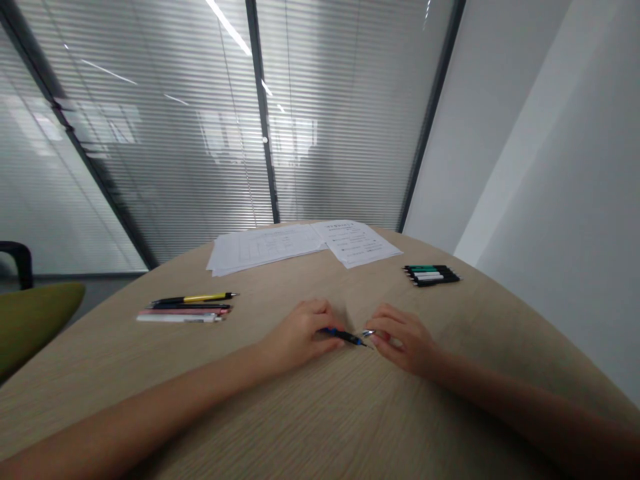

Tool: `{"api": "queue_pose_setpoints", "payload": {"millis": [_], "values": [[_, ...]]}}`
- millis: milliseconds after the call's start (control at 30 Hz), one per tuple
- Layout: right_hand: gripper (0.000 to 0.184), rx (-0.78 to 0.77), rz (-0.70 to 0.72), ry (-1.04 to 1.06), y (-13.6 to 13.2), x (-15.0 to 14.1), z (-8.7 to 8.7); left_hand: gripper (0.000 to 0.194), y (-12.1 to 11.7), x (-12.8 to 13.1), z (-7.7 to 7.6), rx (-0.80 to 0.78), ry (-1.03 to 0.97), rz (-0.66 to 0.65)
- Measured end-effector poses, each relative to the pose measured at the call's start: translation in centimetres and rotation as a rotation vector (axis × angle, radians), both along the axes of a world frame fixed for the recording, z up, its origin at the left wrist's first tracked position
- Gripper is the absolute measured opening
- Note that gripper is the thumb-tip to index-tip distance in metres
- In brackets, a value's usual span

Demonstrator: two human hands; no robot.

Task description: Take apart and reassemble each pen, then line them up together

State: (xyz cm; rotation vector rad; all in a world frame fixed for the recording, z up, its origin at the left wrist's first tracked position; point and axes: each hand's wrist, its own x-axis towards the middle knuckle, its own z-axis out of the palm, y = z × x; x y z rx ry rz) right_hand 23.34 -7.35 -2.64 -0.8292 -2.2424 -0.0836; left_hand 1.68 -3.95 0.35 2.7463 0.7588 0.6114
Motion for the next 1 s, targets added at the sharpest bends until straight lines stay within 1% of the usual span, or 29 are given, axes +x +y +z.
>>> {"api": "queue_pose_setpoints", "payload": {"millis": [133,300,433,533,633,767,833,900,1000], "values": [[0.010,0.005,0.016,-0.007,-0.3,-0.3,0.0,0.009,-0.9,0.5,-0.3,-0.032,-0.048,0.001],[0.011,0.018,0.021,-0.027,-0.4,-0.3,0.0,0.006,-1.3,0.7,-0.4,-0.081,-0.103,-0.017],[0.012,0.004,0.028,-0.036,-0.4,-0.3,0.0,0.007,-1.6,0.9,-0.3,-0.148,-0.139,-0.035],[0.012,-0.009,0.034,-0.039,-0.3,-0.2,-0.1,0.008,-1.8,1.0,-0.2,-0.170,-0.141,-0.021],[0.011,-0.038,0.047,-0.018,-0.3,-0.2,-0.1,0.008,-1.8,0.9,-0.2,-0.190,-0.130,-0.001],[0.009,-0.084,0.063,0.069,-0.3,-0.3,0.1,0.008,-1.7,0.8,-0.2,-0.197,-0.135,-0.002],[0.008,-0.105,0.048,0.117,-0.2,-0.4,0.2,0.008,-1.5,0.8,-0.2,-0.190,-0.132,-0.008],[0.009,-0.121,0.002,0.151,0.0,-0.3,0.2,0.009,-1.3,0.7,-0.2,-0.175,-0.125,-0.011],[0.012,-0.144,-0.152,0.154,0.7,0.3,0.1,0.009,-0.9,0.7,0.1,-0.121,-0.099,-0.022]]}}
